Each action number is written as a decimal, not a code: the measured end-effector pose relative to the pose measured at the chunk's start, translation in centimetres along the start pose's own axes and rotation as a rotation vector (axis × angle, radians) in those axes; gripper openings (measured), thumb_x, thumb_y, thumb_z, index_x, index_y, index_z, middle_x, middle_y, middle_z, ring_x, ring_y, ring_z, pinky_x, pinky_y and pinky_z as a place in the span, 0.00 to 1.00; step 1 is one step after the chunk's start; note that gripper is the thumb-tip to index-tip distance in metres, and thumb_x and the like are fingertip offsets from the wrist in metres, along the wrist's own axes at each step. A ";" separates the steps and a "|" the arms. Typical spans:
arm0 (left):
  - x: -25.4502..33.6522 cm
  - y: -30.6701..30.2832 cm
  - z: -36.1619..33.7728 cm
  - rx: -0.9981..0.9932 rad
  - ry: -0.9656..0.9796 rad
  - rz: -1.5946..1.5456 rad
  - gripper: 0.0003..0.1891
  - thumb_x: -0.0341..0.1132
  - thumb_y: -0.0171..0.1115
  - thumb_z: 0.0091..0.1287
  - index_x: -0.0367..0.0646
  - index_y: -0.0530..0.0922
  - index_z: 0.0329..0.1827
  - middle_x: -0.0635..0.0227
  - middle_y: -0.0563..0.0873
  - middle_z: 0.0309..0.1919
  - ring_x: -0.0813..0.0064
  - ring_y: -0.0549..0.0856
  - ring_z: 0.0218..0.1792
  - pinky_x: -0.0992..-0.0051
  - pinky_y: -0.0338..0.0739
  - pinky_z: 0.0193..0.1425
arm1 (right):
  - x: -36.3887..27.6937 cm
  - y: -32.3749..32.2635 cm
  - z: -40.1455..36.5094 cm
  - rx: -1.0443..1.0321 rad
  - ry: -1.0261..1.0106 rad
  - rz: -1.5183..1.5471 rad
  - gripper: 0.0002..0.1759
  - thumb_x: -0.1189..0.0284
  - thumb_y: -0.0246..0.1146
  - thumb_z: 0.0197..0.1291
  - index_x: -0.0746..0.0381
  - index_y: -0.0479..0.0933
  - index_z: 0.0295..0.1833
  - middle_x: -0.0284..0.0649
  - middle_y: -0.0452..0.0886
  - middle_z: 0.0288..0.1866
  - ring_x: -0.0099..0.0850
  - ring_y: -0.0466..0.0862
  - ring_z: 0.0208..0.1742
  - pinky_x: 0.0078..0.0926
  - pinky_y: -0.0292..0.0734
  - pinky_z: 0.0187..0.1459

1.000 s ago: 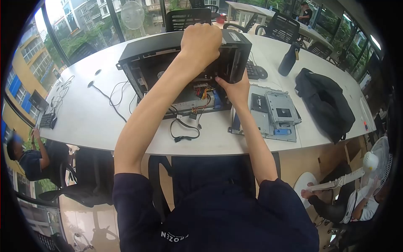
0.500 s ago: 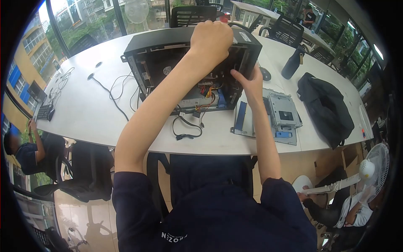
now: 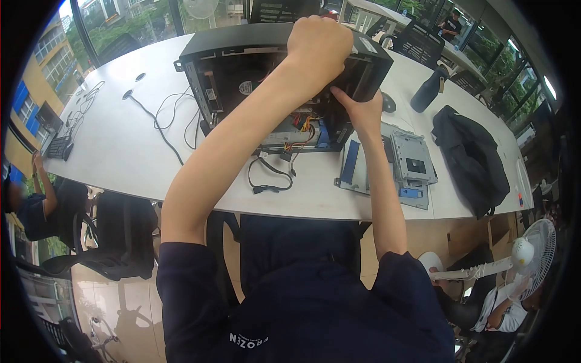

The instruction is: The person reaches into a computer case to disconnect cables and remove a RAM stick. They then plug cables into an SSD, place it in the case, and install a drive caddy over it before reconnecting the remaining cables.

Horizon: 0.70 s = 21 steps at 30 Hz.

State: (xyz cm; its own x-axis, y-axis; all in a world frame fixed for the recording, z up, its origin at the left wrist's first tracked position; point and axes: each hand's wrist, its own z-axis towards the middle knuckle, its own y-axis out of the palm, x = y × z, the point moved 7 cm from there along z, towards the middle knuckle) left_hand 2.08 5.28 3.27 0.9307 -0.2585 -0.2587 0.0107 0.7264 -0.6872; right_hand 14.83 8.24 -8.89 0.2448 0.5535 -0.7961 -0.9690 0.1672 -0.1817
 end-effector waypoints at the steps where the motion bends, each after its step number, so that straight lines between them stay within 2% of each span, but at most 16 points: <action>1: 0.0 -0.1 -0.1 0.000 -0.001 -0.008 0.12 0.35 0.73 0.52 0.40 0.85 0.37 0.59 0.89 0.36 0.61 0.89 0.42 0.66 0.84 0.44 | 0.0 0.1 -0.1 -0.001 0.004 0.001 0.26 0.70 0.79 0.48 0.67 0.78 0.51 0.42 0.87 0.46 0.31 0.86 0.46 0.28 0.79 0.50; 9: -0.1 -0.2 0.1 0.014 0.006 -0.031 0.09 0.34 0.72 0.51 0.41 0.85 0.34 0.59 0.89 0.34 0.61 0.90 0.40 0.64 0.84 0.43 | 0.5 0.1 0.4 0.028 -0.044 -0.032 0.29 0.68 0.80 0.47 0.66 0.77 0.53 0.43 0.87 0.48 0.34 0.86 0.48 0.30 0.78 0.53; 12: -0.1 0.0 0.2 -0.023 0.009 0.000 0.10 0.35 0.73 0.52 0.40 0.85 0.35 0.59 0.89 0.35 0.61 0.89 0.41 0.64 0.84 0.44 | 0.6 0.0 0.4 0.031 -0.024 -0.053 0.30 0.68 0.80 0.47 0.66 0.77 0.54 0.43 0.86 0.48 0.34 0.86 0.49 0.30 0.78 0.54; 21: -0.1 0.4 0.3 0.038 0.015 -0.002 0.15 0.40 0.76 0.54 0.40 0.83 0.38 0.59 0.89 0.35 0.60 0.89 0.42 0.64 0.84 0.46 | 0.5 0.0 0.1 0.035 -0.022 0.038 0.30 0.67 0.80 0.47 0.66 0.77 0.54 0.43 0.86 0.48 0.33 0.85 0.49 0.29 0.78 0.54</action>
State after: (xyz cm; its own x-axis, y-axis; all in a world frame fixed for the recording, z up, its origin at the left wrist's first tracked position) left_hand 2.10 5.76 3.20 0.9250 -0.2697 -0.2678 0.0270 0.7496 -0.6614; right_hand 14.92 8.61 -9.24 0.2093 0.5778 -0.7889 -0.9759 0.1743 -0.1313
